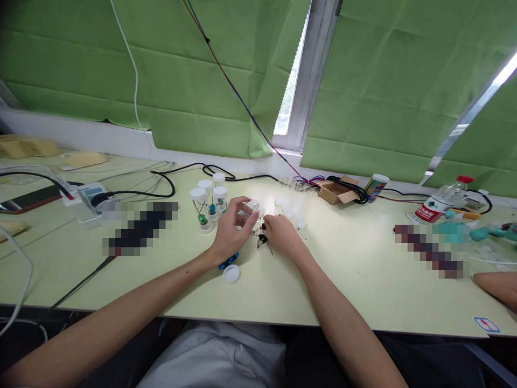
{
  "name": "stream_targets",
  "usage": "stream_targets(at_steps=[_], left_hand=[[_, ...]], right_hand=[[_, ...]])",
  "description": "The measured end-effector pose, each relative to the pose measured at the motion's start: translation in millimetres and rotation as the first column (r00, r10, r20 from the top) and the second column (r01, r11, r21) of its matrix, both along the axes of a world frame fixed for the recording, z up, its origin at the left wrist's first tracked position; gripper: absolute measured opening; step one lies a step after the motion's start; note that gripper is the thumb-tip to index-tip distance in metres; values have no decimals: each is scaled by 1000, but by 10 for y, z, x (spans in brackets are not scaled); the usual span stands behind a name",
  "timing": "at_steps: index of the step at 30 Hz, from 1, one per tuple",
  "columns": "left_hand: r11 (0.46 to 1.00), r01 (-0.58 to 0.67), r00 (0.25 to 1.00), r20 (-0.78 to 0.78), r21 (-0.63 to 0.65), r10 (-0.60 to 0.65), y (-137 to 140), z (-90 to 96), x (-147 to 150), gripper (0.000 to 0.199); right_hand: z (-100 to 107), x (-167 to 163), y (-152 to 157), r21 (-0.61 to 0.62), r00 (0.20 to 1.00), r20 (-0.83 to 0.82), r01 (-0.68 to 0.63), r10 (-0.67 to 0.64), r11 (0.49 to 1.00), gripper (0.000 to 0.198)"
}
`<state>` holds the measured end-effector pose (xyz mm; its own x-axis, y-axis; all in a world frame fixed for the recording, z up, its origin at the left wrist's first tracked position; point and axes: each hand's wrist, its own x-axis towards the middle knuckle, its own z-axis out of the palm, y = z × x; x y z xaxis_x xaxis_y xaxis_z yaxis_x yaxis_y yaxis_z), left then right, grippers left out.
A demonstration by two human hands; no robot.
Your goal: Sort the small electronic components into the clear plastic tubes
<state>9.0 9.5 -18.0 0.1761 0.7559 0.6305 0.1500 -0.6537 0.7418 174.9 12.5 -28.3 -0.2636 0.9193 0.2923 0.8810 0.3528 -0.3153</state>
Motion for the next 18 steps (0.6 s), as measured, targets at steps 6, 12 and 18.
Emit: stream_targets(at_steps=[6, 12, 18], left_hand=[[1000, 7, 1000, 10, 4, -7, 5, 12, 4, 31], [1000, 8, 1000, 15, -4, -8, 15, 3, 2, 32], [1000, 7, 1000, 9, -12, -7, 19, -10, 8, 32]], right_hand=[[-28, 22, 63, 123, 980, -198, 32, -7, 992, 23], [-122, -70, 134, 58, 992, -120, 55, -48, 997, 16], [-101, -124, 143, -33, 983, -53, 172, -173, 985, 14]])
